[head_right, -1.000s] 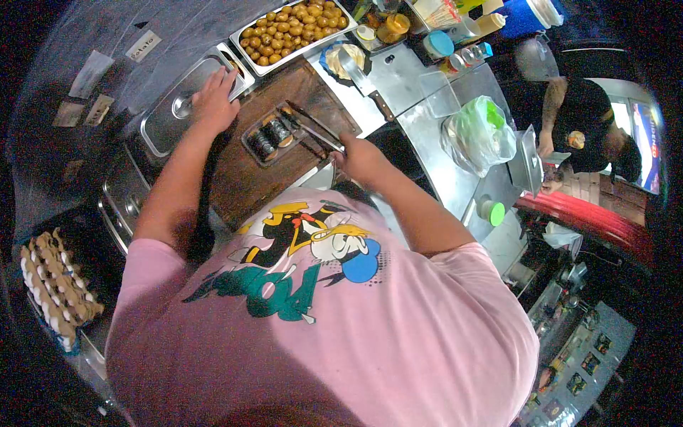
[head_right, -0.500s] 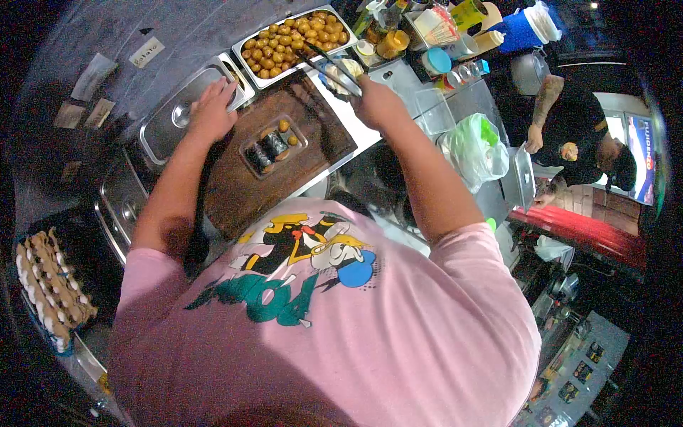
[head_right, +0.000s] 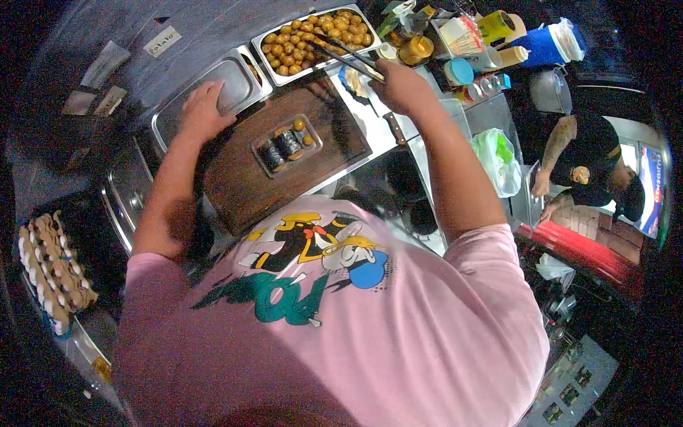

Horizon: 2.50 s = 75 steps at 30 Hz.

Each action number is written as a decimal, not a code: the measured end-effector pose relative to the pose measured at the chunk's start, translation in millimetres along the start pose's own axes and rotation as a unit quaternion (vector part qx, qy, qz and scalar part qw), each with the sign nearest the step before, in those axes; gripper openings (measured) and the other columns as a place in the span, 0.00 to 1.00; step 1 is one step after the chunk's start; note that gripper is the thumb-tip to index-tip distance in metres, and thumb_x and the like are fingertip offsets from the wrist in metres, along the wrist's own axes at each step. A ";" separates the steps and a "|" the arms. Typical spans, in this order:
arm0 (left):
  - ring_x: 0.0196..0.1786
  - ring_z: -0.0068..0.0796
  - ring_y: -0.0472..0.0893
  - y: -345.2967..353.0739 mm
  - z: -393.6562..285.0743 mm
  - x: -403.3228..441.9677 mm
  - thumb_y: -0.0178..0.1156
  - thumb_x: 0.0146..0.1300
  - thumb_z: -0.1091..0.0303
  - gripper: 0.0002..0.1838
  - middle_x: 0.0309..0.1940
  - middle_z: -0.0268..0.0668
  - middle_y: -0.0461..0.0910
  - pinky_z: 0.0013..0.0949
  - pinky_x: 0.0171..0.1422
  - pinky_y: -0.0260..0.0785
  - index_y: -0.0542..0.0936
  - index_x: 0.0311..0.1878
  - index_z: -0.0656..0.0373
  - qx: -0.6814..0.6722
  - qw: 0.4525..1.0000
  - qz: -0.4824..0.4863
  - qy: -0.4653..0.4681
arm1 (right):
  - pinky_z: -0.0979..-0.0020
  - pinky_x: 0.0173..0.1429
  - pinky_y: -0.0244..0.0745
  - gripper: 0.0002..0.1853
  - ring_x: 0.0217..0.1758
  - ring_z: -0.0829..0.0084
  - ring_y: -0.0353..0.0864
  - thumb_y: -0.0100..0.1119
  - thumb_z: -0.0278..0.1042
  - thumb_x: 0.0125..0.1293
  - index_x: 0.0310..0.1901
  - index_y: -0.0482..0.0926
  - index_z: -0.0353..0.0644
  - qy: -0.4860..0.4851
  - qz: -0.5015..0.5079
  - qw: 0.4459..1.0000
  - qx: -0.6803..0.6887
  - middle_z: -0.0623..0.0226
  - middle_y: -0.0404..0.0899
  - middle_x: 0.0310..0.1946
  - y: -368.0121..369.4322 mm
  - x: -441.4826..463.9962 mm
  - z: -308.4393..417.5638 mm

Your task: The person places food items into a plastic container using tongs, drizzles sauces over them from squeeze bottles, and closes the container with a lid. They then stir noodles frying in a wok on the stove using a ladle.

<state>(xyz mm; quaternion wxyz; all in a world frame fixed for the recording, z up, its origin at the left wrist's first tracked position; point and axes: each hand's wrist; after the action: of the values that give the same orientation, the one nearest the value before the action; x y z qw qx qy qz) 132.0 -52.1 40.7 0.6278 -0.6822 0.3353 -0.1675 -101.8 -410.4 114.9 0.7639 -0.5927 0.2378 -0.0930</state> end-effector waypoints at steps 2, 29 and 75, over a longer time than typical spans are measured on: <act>0.80 0.47 0.67 -2.7 6.2 -0.3 0.81 0.56 0.55 0.51 0.79 0.40 0.68 0.53 0.81 0.65 0.67 0.82 0.45 0.001 1.000 -0.001 0.008 | 0.46 0.61 0.81 0.23 0.58 0.41 0.86 0.65 0.47 0.73 0.63 0.80 0.42 0.006 0.008 1.000 -0.011 0.44 0.87 0.54 6.1 1.4 -7.0; 0.74 0.49 0.73 -0.5 21.3 -8.1 0.82 0.53 0.52 0.53 0.69 0.43 0.74 0.53 0.77 0.68 0.67 0.83 0.43 0.017 0.999 0.026 -0.005 | 0.44 0.57 0.81 0.21 0.52 0.40 0.87 0.65 0.46 0.74 0.61 0.82 0.43 -0.005 0.108 0.993 0.036 0.44 0.88 0.46 20.0 -61.8 0.1; 0.62 0.38 0.76 -65.1 102.8 -43.7 0.84 0.55 0.56 0.52 0.61 0.41 0.76 0.41 0.69 0.71 0.67 0.83 0.36 -0.279 0.957 0.017 0.079 | 0.47 0.61 0.82 0.23 0.57 0.46 0.88 0.60 0.43 0.73 0.67 0.80 0.53 -0.237 0.115 0.952 -0.156 0.51 0.89 0.52 25.4 95.1 153.2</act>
<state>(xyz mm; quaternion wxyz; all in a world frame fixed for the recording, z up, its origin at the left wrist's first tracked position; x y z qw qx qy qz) 183.4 52.7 96.2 0.3867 -0.8089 0.4290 -0.1098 49.9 -311.7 95.0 0.7019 -0.6781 0.1278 0.1764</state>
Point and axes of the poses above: each hand's wrist, its own x-axis towards the middle knuckle, its own y-axis out of the palm, z = x × y
